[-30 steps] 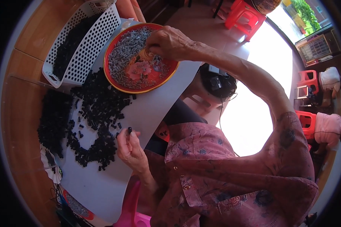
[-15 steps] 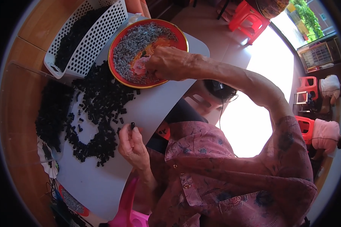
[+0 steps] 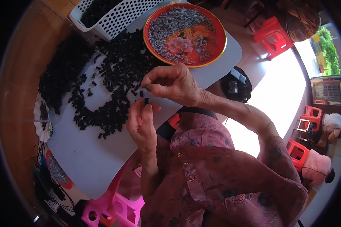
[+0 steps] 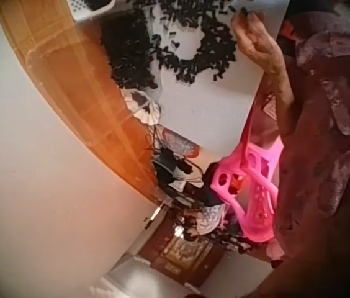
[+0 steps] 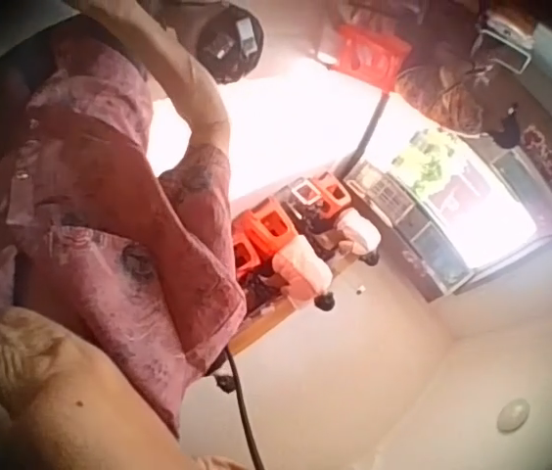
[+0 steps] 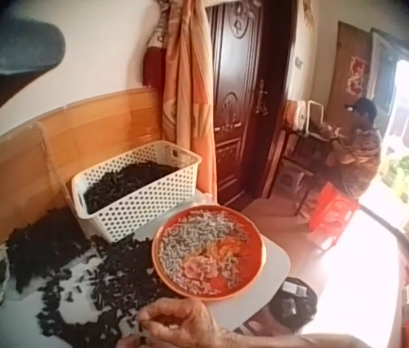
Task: The person assembles small components by picking springs from a tray and inserting them into plastic pieces by hand.
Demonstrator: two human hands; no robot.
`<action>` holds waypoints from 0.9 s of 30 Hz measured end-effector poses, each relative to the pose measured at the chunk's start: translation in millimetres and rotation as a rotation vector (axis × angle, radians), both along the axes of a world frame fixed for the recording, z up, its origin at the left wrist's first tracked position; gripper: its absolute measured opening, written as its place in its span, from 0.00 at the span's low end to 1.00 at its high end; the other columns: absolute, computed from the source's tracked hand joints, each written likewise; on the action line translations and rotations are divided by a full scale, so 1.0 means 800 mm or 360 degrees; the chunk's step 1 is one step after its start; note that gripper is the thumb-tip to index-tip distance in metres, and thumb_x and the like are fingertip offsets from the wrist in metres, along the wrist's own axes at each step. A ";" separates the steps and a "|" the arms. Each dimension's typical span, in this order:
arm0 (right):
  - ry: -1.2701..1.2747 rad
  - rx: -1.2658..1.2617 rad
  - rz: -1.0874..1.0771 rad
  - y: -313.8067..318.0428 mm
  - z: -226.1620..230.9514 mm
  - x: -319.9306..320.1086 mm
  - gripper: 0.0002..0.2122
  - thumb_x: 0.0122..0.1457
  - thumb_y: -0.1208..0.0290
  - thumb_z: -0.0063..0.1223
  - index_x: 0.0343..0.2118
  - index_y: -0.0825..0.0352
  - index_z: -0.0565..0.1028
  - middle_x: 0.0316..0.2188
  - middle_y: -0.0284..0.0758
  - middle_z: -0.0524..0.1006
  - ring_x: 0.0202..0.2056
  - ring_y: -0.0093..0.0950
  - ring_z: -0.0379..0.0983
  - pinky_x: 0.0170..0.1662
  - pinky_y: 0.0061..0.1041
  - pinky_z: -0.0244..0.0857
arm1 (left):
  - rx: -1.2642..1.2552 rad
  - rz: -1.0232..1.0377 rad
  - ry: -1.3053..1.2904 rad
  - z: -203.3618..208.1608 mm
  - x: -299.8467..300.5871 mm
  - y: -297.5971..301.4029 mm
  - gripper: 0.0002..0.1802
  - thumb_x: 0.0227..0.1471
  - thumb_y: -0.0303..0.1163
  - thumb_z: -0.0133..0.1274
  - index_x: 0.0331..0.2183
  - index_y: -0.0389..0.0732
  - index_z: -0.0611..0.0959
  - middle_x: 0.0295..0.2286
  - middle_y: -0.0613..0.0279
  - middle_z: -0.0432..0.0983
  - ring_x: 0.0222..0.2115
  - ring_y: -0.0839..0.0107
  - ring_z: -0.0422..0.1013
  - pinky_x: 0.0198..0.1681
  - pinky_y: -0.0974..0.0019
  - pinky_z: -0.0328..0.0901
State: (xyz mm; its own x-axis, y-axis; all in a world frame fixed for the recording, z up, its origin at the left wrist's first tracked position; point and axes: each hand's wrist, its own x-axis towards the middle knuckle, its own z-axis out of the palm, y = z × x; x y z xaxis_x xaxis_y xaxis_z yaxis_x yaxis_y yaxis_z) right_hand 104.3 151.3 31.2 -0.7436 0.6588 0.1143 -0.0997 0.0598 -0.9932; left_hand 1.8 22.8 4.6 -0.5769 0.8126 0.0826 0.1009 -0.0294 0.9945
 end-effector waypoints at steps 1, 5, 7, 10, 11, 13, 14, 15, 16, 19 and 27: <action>0.0023 -0.0152 -0.0013 -0.004 -0.005 -0.002 0.07 0.53 0.78 0.52 0.34 0.71 0.77 0.27 0.27 0.76 0.29 0.11 0.70 0.32 0.12 0.67 | -0.0004 0.0021 -0.0002 0.001 0.001 0.000 0.11 0.53 0.28 0.49 0.38 0.31 0.76 0.26 0.59 0.76 0.25 0.74 0.72 0.33 0.74 0.64; 0.0099 -0.0462 0.0088 -0.016 -0.019 -0.004 0.05 0.55 0.80 0.51 0.34 0.73 0.75 0.27 0.28 0.75 0.28 0.14 0.71 0.31 0.14 0.67 | -0.0024 0.0021 -0.0061 0.002 0.001 0.001 0.12 0.55 0.29 0.49 0.39 0.32 0.76 0.27 0.60 0.76 0.26 0.77 0.72 0.33 0.74 0.64; 0.0089 -0.0475 0.0097 -0.019 -0.022 -0.004 0.05 0.55 0.81 0.50 0.34 0.73 0.75 0.28 0.30 0.75 0.28 0.15 0.71 0.31 0.14 0.68 | -0.0026 -0.0037 0.0010 0.004 -0.001 0.001 0.12 0.55 0.30 0.47 0.39 0.32 0.76 0.27 0.60 0.76 0.27 0.76 0.72 0.33 0.74 0.64; 0.0106 -0.0326 0.0141 -0.017 -0.030 -0.005 0.05 0.55 0.81 0.50 0.34 0.73 0.75 0.31 0.32 0.74 0.30 0.16 0.71 0.33 0.15 0.67 | 0.0048 -0.0050 -0.0039 0.000 -0.003 -0.002 0.13 0.56 0.32 0.46 0.39 0.32 0.76 0.27 0.61 0.75 0.28 0.77 0.71 0.34 0.74 0.64; 0.0131 -0.0165 0.0179 -0.016 -0.031 -0.006 0.04 0.55 0.81 0.50 0.33 0.73 0.75 0.33 0.34 0.73 0.31 0.16 0.71 0.34 0.15 0.67 | 0.0048 -0.0038 -0.0039 0.001 -0.003 -0.002 0.13 0.56 0.32 0.46 0.39 0.32 0.76 0.27 0.61 0.75 0.28 0.77 0.71 0.34 0.74 0.64; 0.0109 -0.0164 0.0218 -0.014 -0.026 -0.005 0.04 0.55 0.80 0.50 0.33 0.73 0.75 0.34 0.35 0.72 0.33 0.16 0.70 0.35 0.16 0.67 | 0.0107 -0.0046 -0.0096 0.003 -0.003 -0.001 0.14 0.57 0.33 0.46 0.40 0.32 0.76 0.26 0.61 0.75 0.28 0.77 0.71 0.35 0.74 0.64; 0.0087 -0.0161 0.0237 -0.013 -0.024 -0.005 0.04 0.56 0.79 0.50 0.32 0.72 0.75 0.35 0.35 0.72 0.34 0.17 0.70 0.37 0.17 0.66 | 0.0150 -0.0090 -0.0137 0.003 -0.003 -0.002 0.14 0.57 0.33 0.45 0.40 0.32 0.76 0.27 0.61 0.75 0.29 0.77 0.71 0.35 0.73 0.64; 0.0163 -0.0131 0.0204 -0.012 -0.027 -0.007 0.04 0.56 0.77 0.51 0.31 0.72 0.75 0.34 0.35 0.73 0.34 0.18 0.69 0.37 0.19 0.65 | 0.0193 -0.0135 -0.0176 0.002 -0.004 -0.003 0.14 0.57 0.33 0.45 0.40 0.32 0.75 0.27 0.61 0.75 0.29 0.77 0.70 0.36 0.73 0.64; 0.0099 -0.0146 0.0191 -0.011 -0.025 -0.006 0.05 0.56 0.76 0.52 0.30 0.73 0.75 0.33 0.35 0.73 0.33 0.19 0.69 0.37 0.19 0.64 | 0.0175 -0.0160 -0.0227 0.005 -0.005 -0.003 0.14 0.57 0.32 0.45 0.39 0.32 0.75 0.27 0.61 0.75 0.29 0.77 0.71 0.36 0.73 0.64; -0.0051 0.0178 0.0145 0.001 -0.001 -0.022 0.07 0.56 0.73 0.54 0.28 0.72 0.75 0.26 0.32 0.75 0.27 0.16 0.70 0.31 0.17 0.65 | 0.0084 -0.0058 -0.0387 0.010 -0.003 -0.008 0.13 0.57 0.32 0.46 0.39 0.32 0.75 0.27 0.61 0.75 0.29 0.76 0.71 0.36 0.73 0.64; -0.0098 0.1468 0.0357 0.053 0.022 -0.167 0.08 0.48 0.78 0.53 0.32 0.70 0.77 0.30 0.41 0.78 0.29 0.37 0.76 0.35 0.29 0.70 | 0.0131 0.0030 -0.0121 -0.002 -0.004 -0.014 0.08 0.55 0.25 0.47 0.37 0.32 0.75 0.24 0.59 0.75 0.24 0.76 0.72 0.30 0.72 0.66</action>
